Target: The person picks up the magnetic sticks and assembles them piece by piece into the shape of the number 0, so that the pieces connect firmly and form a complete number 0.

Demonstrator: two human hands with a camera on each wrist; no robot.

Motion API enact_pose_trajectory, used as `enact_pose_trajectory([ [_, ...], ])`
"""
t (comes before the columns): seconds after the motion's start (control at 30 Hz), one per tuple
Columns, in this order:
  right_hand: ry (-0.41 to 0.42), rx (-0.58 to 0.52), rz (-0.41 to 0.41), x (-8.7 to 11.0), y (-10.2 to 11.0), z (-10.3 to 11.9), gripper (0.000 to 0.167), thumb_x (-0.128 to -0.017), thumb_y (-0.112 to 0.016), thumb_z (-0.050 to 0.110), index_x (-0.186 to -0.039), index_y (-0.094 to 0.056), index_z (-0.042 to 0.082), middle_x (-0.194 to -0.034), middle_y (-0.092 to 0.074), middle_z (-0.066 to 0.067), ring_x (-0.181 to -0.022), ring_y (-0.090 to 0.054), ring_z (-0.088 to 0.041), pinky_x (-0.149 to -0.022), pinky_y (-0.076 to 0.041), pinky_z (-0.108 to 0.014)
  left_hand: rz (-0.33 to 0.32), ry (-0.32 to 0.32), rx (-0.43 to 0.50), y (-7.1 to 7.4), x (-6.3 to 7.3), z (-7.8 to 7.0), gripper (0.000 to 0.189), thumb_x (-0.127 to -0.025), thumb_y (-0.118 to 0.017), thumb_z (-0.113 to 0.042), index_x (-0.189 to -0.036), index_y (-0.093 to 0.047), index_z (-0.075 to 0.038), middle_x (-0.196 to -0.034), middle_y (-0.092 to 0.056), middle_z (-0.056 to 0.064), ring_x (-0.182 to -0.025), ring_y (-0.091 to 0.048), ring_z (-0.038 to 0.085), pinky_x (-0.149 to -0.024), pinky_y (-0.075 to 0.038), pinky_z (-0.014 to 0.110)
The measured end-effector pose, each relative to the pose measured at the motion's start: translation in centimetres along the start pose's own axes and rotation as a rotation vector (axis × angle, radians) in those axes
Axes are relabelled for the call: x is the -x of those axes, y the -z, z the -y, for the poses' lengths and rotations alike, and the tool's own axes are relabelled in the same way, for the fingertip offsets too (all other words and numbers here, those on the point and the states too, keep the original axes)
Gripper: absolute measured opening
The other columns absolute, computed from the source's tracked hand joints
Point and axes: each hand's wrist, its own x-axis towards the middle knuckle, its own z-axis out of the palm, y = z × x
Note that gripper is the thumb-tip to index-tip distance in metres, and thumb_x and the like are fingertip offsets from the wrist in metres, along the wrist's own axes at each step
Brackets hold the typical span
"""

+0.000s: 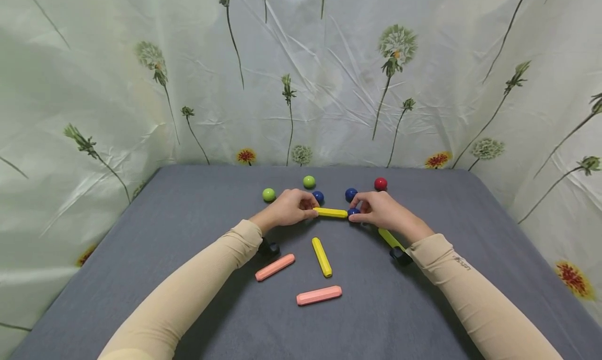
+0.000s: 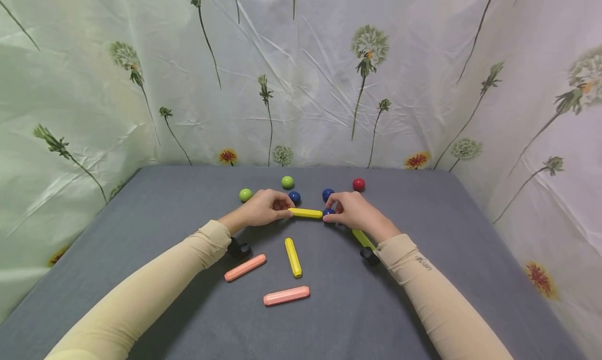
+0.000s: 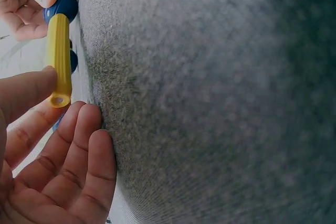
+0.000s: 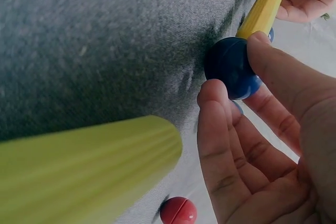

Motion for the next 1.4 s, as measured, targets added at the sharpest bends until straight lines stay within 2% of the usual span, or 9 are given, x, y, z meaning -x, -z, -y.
enact_pose_trajectory([
  [0.2,-0.018,-0.004,-0.005,0.0,-0.1,0.1,0.029,-0.098,-0.082,0.026,-0.116,-0.074,0.006,-0.084,-0.068,-0.005,-0.070,-0.057,-0.016,-0.064,-0.048,-0.028,0.004,-0.027,0.006,0.1,0.3,0.0,0.015,-0.104,-0.074,-0.025,-0.112,-0.078,-0.014,-0.091,-0.075,0.000,-0.076,-0.062,0.009,-0.073,-0.051,0.025],
  [0.33,-0.022,0.001,-0.007,0.1,-0.2,0.2,0.029,-0.098,-0.082,0.026,-0.116,-0.074,0.005,-0.085,-0.069,-0.005,-0.071,-0.057,-0.016,-0.064,-0.048,-0.027,0.002,-0.013,0.028,0.4,0.5,-0.1,0.014,-0.104,-0.074,-0.024,-0.113,-0.078,-0.013,-0.093,-0.076,0.000,-0.077,-0.063,0.010,-0.071,-0.052,0.025],
  [0.63,0.007,0.011,-0.017,0.1,-0.1,0.1,0.029,-0.099,-0.081,0.028,-0.116,-0.074,0.006,-0.084,-0.069,-0.005,-0.071,-0.058,-0.014,-0.065,-0.048,-0.028,-0.130,-0.008,-0.008,1.0,0.1,-0.4,0.014,-0.103,-0.074,-0.019,-0.114,-0.077,-0.011,-0.098,-0.076,0.005,-0.083,-0.067,0.014,-0.075,-0.054,0.029],
  [0.87,-0.006,0.013,0.002,0.0,0.1,0.2,0.029,-0.099,-0.081,0.028,-0.116,-0.075,0.006,-0.082,-0.068,-0.004,-0.067,-0.056,-0.014,-0.062,-0.047,-0.027,-0.185,-0.021,-0.055,0.8,-0.6,-0.5,0.016,-0.104,-0.073,-0.018,-0.118,-0.076,-0.012,-0.101,-0.074,0.007,-0.086,-0.069,0.018,-0.079,-0.058,0.035],
  [1.03,0.005,0.034,0.001,0.0,0.2,0.4,0.028,-0.098,-0.081,0.027,-0.116,-0.075,0.006,-0.086,-0.073,-0.006,-0.071,-0.061,-0.015,-0.065,-0.051,-0.028,-0.195,-0.004,-0.117,0.7,-1.0,-0.7,0.021,-0.104,-0.074,-0.021,-0.123,-0.074,-0.012,-0.112,-0.070,0.010,-0.097,-0.065,0.023,-0.085,-0.055,0.040],
  [1.23,0.021,0.063,0.008,0.0,0.2,0.6,0.031,-0.098,-0.081,0.028,-0.120,-0.074,0.006,-0.094,-0.076,-0.007,-0.078,-0.065,-0.015,-0.073,-0.057,-0.032,-0.190,0.039,-0.147,0.6,-1.5,-0.7,0.031,-0.104,-0.074,-0.024,-0.131,-0.072,-0.009,-0.123,-0.068,0.015,-0.111,-0.065,0.029,-0.091,-0.056,0.046],
  [1.4,0.043,0.050,0.015,-0.1,0.1,0.8,0.032,-0.097,-0.082,0.028,-0.120,-0.075,0.007,-0.097,-0.076,-0.008,-0.080,-0.063,-0.016,-0.075,-0.056,-0.033,-0.174,0.052,-0.165,0.5,-1.9,-0.6,0.035,-0.103,-0.075,-0.026,-0.134,-0.071,-0.010,-0.125,-0.068,0.015,-0.115,-0.066,0.029,-0.094,-0.056,0.047],
])
